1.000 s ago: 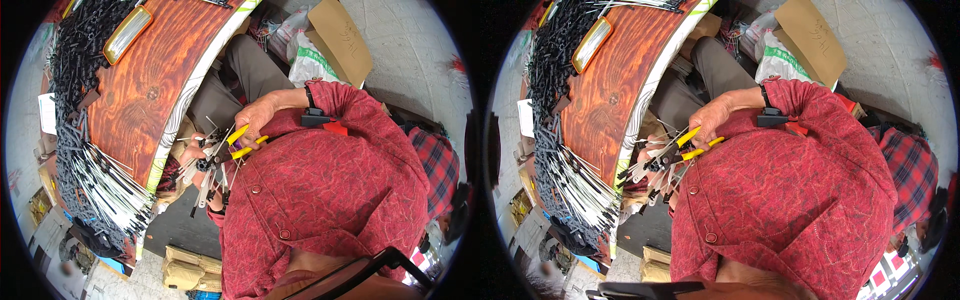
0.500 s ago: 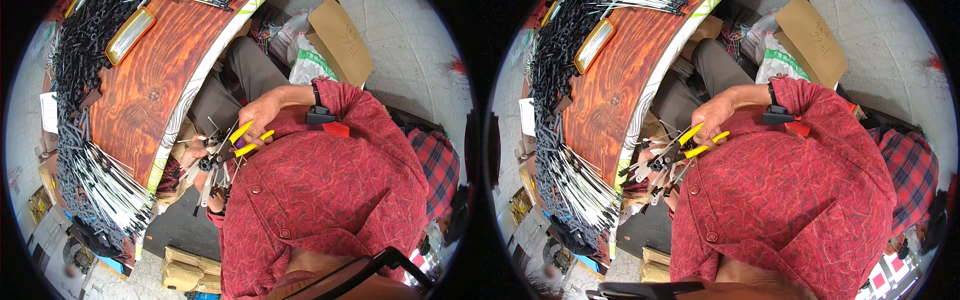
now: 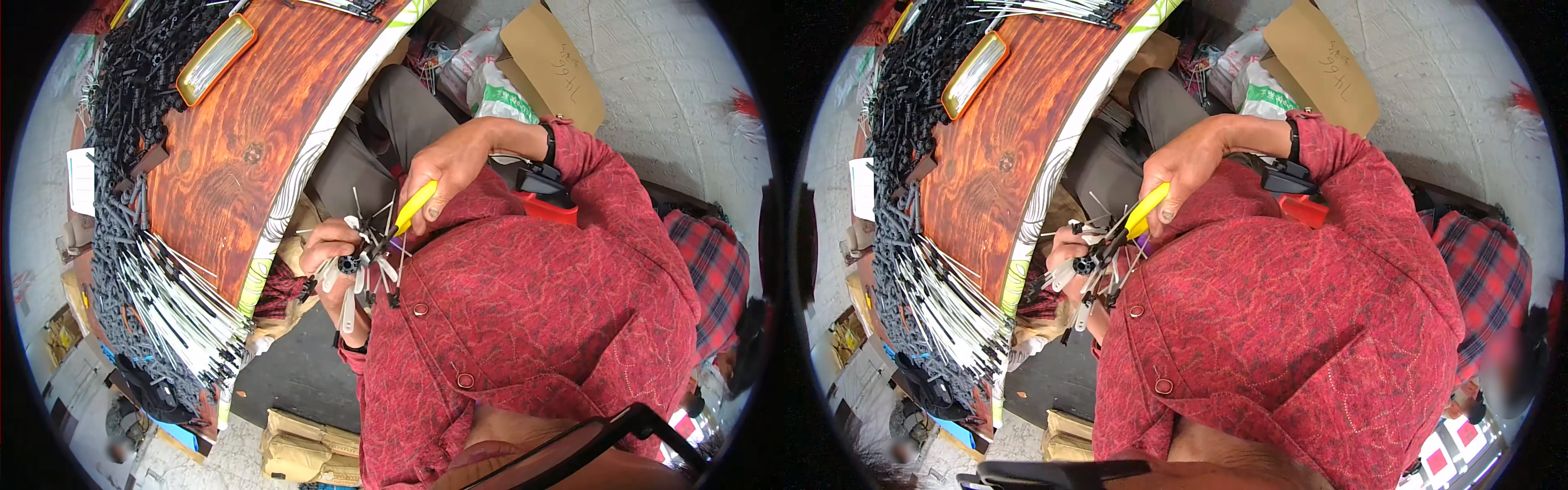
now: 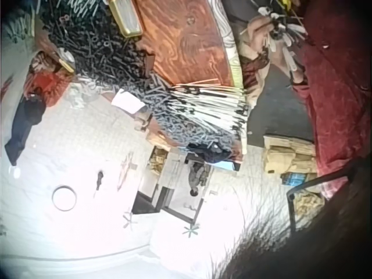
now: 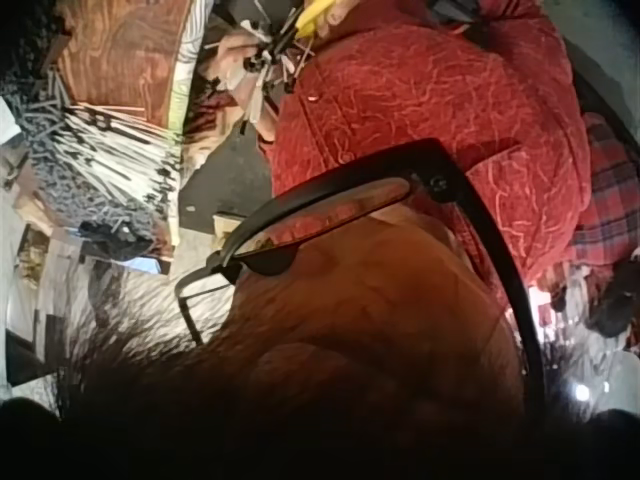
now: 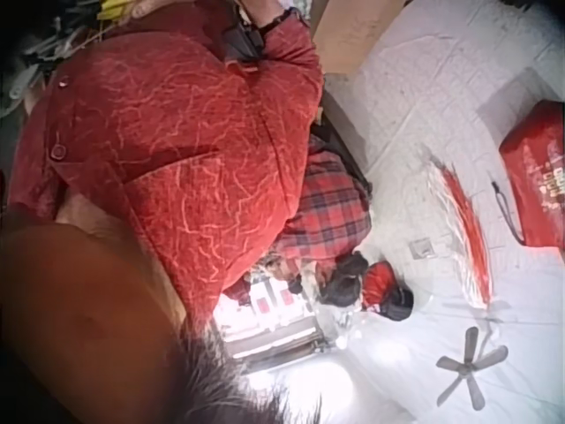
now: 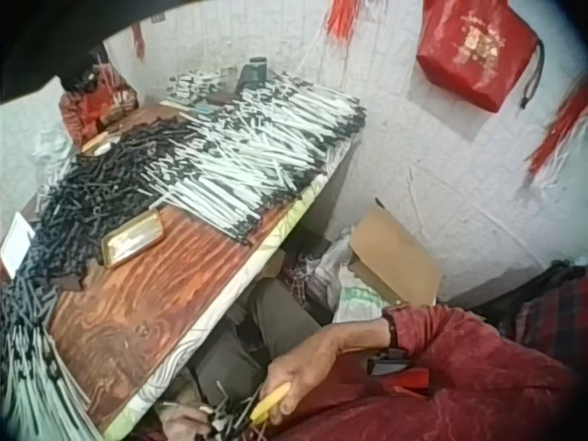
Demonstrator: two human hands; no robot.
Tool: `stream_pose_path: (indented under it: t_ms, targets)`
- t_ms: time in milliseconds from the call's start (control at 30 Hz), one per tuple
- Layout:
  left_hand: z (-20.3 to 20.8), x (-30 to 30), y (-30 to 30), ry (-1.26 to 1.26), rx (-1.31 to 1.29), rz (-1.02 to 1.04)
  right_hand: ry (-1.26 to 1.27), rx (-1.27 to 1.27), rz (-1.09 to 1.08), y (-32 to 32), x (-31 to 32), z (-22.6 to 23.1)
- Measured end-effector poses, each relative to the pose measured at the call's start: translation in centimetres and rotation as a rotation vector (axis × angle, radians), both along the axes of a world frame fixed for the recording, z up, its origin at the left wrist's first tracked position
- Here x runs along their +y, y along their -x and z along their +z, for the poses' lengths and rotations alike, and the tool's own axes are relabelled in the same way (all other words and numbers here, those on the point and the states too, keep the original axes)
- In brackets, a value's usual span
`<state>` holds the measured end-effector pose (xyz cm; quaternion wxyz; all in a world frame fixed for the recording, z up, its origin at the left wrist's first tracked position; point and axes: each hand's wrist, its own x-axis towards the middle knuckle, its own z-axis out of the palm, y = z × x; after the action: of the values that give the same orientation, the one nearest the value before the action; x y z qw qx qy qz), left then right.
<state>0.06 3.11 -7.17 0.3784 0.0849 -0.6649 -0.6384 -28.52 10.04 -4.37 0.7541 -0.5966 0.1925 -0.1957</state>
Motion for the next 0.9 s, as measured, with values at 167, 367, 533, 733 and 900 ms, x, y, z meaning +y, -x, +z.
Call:
stream_pose_path:
  t_ms: [167,367,533,733,900]
  targets:
    - [-1.5,-0.2,-0.6,0.084,0.053,-0.015,-0.369,0.031,0.068,-0.1,0.5,-0.7]
    - [-1.5,-0.6,-0.9,0.098,0.048,-0.029,-0.241,0.076,-0.045,-0.4,1.4,-0.3]
    - [-0.9,-0.6,-0.1,0.038,0.082,-0.031,0.024,0.247,-0.19,0.4,1.9,2.4]
    - [-0.5,-0.5,0.2,0.02,0.044,-0.022,0.1,0.236,-0.21,0.6,2.0,4.0]
    - [-0.2,0.1,0.5,0.046,0.014,0.043,0.117,0.339,-0.188,0.4,1.9,4.3]
